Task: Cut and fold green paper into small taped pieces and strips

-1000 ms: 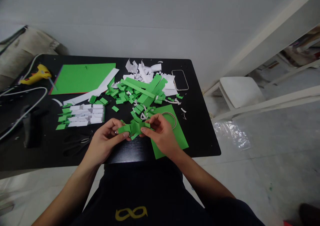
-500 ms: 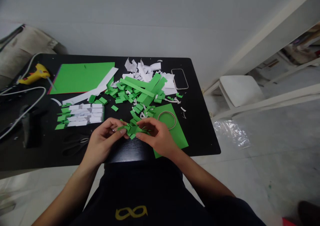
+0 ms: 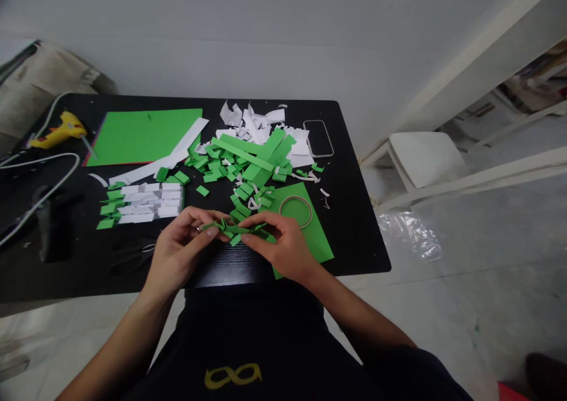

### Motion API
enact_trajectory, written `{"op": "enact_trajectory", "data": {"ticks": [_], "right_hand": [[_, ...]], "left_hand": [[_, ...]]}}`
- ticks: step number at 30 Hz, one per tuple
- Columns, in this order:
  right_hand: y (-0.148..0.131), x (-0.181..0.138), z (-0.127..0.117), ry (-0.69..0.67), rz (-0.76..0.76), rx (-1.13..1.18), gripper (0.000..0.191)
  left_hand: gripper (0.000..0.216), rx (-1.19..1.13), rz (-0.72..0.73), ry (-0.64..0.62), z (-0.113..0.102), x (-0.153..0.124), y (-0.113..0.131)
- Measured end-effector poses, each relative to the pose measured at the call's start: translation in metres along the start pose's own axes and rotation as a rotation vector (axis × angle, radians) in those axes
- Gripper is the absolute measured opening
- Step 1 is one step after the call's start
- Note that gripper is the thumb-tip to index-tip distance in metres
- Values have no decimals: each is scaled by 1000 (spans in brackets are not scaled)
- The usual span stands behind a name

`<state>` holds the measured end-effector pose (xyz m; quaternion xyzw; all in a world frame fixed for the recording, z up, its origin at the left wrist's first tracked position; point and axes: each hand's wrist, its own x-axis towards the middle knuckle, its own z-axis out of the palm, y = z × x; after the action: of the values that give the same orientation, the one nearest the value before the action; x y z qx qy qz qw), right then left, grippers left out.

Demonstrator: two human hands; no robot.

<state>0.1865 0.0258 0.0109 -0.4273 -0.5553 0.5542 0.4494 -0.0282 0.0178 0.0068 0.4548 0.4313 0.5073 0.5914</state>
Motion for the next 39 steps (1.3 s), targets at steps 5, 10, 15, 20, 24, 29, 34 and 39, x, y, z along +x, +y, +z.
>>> {"op": "enact_trajectory", "data": {"ticks": [5,10,15,20,24,29,34,39], "right_hand": [[0,0,0,50,-22,-2,19],[2,-1,0,71,-17,36,26],[3,-2,0,71,26,33,27],[3,-2,0,79,35,17,27],[4,-1,1,82,41,13,27],[7,-2,0,74,53,5,25],[11,-10,-7,-81,165,-53,27],[17,-17,-9,-206,242,-91,18]], "left_hand": [[15,-43,-6,14,0,0,-2],[19,-41,-27,52,1,1,-3],[22,-7,-41,69,3,3,-3],[26,44,-41,27,7,3,-2],[29,37,-33,19,9,4,-5],[27,45,-29,39,7,3,-8],[30,141,-14,-55,2,-11,-13],[14,277,-132,-164,-4,-27,-22]]}}
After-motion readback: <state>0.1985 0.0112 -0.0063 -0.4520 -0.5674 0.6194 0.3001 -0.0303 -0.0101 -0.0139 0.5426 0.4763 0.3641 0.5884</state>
